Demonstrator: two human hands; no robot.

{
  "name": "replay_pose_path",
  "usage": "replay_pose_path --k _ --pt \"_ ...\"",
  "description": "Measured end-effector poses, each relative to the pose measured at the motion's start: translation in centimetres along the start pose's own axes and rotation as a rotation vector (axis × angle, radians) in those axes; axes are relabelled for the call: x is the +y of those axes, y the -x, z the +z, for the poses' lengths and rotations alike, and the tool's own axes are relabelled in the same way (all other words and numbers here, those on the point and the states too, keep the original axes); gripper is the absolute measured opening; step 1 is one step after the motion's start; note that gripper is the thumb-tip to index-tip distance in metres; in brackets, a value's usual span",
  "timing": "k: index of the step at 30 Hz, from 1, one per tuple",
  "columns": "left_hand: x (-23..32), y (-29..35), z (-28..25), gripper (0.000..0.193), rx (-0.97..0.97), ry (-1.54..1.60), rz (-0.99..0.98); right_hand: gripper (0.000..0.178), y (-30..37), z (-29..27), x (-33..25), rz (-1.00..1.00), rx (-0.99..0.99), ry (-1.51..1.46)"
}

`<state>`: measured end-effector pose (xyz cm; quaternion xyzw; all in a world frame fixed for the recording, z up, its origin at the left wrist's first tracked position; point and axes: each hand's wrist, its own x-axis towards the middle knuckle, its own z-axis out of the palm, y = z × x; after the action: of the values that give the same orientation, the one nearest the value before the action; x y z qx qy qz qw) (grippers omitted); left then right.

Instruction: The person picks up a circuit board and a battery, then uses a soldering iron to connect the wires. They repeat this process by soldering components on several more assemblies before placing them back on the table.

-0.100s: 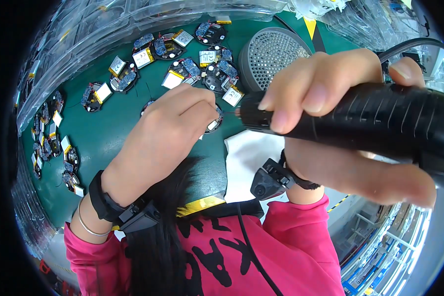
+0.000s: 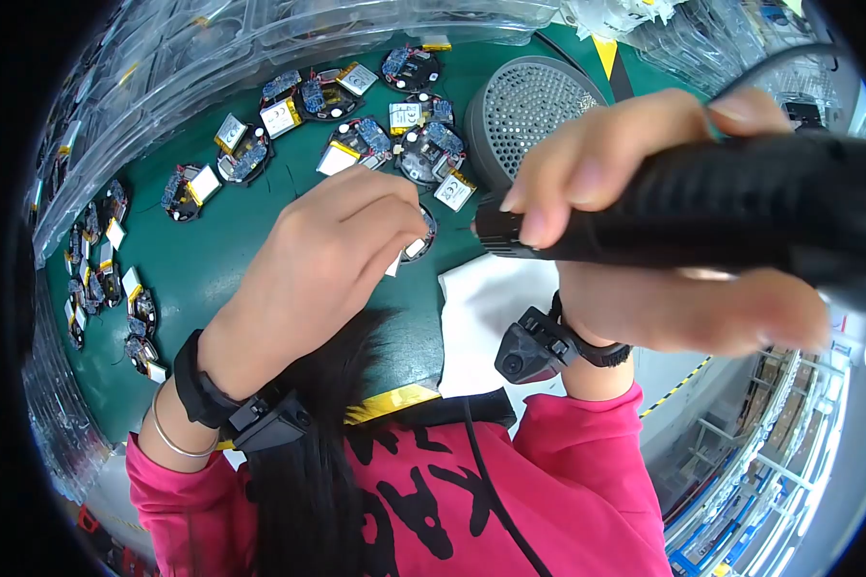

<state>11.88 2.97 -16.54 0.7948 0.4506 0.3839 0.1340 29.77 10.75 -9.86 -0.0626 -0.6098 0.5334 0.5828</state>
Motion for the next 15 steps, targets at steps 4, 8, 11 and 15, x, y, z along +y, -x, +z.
replay_pose_path --k 4,8,11,15 --pt "0.2 -0.3 -0.2 0.009 0.154 0.199 -0.026 0.09 0.5 -1.0 1.3 0.029 -0.109 0.064" --pt "1.1 -0.2 -1.6 0.01 -0.014 0.059 0.06 0.088 0.8 -0.8 1.9 0.065 -0.059 0.096" --pt "0.8 -0.2 -1.2 0.013 0.008 0.01 0.092 0.087 1.2 -0.2 1.7 0.147 0.083 0.075" --pt "-0.3 -0.6 -0.8 0.011 0.098 0.047 0.016 0.087 1.0 0.6 1.0 0.276 0.17 0.212"
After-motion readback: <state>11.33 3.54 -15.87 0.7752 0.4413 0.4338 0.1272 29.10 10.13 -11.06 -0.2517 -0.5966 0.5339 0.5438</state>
